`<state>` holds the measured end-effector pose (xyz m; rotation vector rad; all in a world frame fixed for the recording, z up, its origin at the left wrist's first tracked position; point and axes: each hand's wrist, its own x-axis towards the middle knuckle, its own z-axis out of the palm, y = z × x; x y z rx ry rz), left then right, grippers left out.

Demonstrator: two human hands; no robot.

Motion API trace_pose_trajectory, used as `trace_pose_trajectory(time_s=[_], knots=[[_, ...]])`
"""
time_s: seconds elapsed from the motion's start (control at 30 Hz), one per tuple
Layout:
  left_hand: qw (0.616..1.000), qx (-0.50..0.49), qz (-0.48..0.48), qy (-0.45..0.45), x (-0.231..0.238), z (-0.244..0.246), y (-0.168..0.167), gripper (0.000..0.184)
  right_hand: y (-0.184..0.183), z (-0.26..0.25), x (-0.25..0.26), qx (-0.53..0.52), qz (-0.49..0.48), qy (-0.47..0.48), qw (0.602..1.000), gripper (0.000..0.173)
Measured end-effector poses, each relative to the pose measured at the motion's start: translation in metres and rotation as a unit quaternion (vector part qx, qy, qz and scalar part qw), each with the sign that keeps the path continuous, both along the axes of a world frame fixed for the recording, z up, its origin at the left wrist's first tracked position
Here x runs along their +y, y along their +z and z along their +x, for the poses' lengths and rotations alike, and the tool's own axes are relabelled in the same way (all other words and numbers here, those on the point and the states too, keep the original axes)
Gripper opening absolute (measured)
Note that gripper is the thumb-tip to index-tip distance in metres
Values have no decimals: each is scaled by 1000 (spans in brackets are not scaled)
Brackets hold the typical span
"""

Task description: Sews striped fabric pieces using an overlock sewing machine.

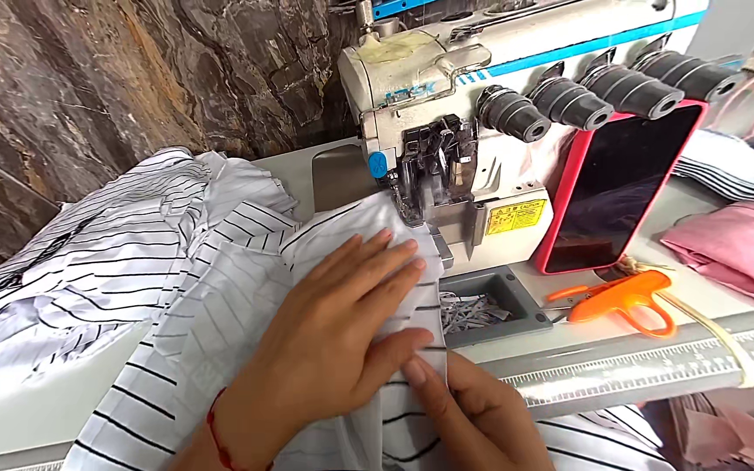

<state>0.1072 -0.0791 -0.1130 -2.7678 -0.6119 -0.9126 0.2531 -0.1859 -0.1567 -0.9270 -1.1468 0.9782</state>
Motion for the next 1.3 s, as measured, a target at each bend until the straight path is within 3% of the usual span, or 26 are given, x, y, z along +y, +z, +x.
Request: trace_pose_trajectory(time_s=[0.13, 0.37, 0.57, 0.63, 0.83, 1.03, 1.1, 1.2, 1.3], knots=[[998, -10, -69, -13, 28, -7, 12, 50, 8, -7, 18, 13, 8, -3, 1000, 17], [984, 65, -163, -35, 104, -7, 33, 47, 11, -28, 41, 8, 49, -25, 998, 18], [983, 37, -157, -89, 154, -2, 34, 39, 8, -43, 48, -18, 37, -12, 999, 22], [983, 52, -160, -67, 144, -7, 33, 43, 5, -40, 38, -34, 36, 7, 999, 23], [990, 46, -128, 21, 58, -41, 18, 54, -11, -22, -12, -134, 70, 55, 987, 22], [970, 84, -188, 132, 92, -26, 34, 51, -15, -25, -10, -93, -4, 54, 994, 20], [971, 84, -153, 165, 86, -19, 42, 46, -15, -22, -7, -79, -7, 46, 996, 20], [980, -28, -44, 192, 32, -11, 45, 26, -16, -14, -12, -79, -6, 32, 996, 19], [972, -38, -45, 227, -17, -4, 27, 28, -17, -9, -14, -70, -13, 31, 997, 18]])
